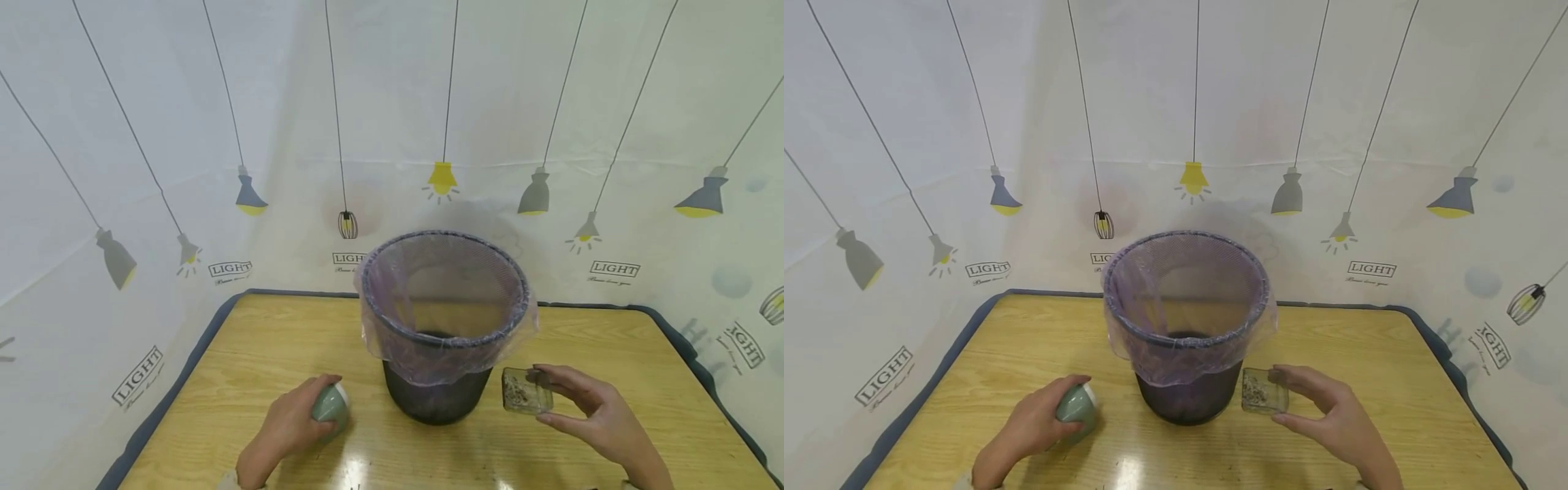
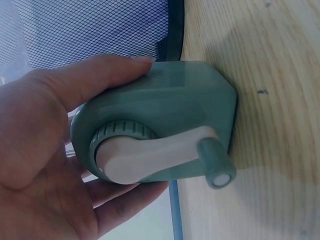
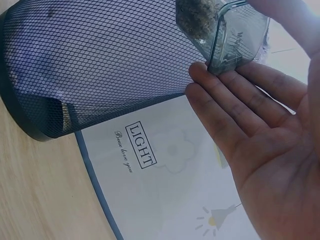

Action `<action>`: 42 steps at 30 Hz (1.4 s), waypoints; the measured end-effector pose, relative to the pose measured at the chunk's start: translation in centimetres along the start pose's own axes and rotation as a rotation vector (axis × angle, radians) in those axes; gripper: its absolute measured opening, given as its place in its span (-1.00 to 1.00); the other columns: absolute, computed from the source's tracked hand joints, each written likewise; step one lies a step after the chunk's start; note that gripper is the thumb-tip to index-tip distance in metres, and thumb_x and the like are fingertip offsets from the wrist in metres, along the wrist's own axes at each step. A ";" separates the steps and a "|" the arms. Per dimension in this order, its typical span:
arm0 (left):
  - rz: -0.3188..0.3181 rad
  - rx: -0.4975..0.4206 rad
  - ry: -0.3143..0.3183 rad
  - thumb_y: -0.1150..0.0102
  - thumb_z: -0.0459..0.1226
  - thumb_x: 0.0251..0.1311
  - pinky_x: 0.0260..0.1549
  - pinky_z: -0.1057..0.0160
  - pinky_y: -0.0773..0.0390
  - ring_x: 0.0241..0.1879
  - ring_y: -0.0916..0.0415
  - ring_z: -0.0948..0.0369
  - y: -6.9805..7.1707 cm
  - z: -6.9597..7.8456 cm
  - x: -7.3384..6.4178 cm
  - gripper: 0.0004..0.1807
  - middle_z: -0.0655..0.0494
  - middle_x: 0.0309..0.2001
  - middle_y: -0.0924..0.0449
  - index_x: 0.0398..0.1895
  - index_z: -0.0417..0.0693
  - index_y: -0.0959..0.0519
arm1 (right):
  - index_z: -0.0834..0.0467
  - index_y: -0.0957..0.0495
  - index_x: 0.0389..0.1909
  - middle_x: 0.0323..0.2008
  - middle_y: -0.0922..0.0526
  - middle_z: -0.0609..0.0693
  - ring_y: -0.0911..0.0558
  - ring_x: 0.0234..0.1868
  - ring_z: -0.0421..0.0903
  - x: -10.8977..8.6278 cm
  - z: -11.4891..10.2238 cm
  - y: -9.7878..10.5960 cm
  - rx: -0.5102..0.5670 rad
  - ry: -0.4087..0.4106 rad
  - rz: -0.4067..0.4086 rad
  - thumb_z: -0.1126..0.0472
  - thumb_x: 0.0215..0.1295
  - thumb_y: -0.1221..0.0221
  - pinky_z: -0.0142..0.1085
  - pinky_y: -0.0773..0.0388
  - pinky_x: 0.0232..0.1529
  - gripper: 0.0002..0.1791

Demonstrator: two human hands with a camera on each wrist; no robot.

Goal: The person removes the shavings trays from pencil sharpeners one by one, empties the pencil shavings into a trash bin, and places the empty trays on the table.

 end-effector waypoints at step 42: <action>-0.004 0.013 -0.068 -0.56 -0.25 -0.15 -0.22 -0.04 -0.63 0.00 -0.56 -0.03 0.7 1.3 0.0 -0.18 -0.12 0.15 -0.55 0.30 -0.04 -0.45 | 0.58 -0.29 0.27 0.23 -0.58 -0.05 -0.55 0.22 -0.24 -0.1 -3.0 3.5 -0.010 0.074 0.037 0.77 -0.03 -0.21 -0.50 -0.47 0.17 -0.26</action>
Point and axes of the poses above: each hand's wrist, its own x-axis towards the middle knuckle, its own y-axis out of the back of the hand, z = x × y, the point moved 10 cm from there along x, towards the middle knuckle
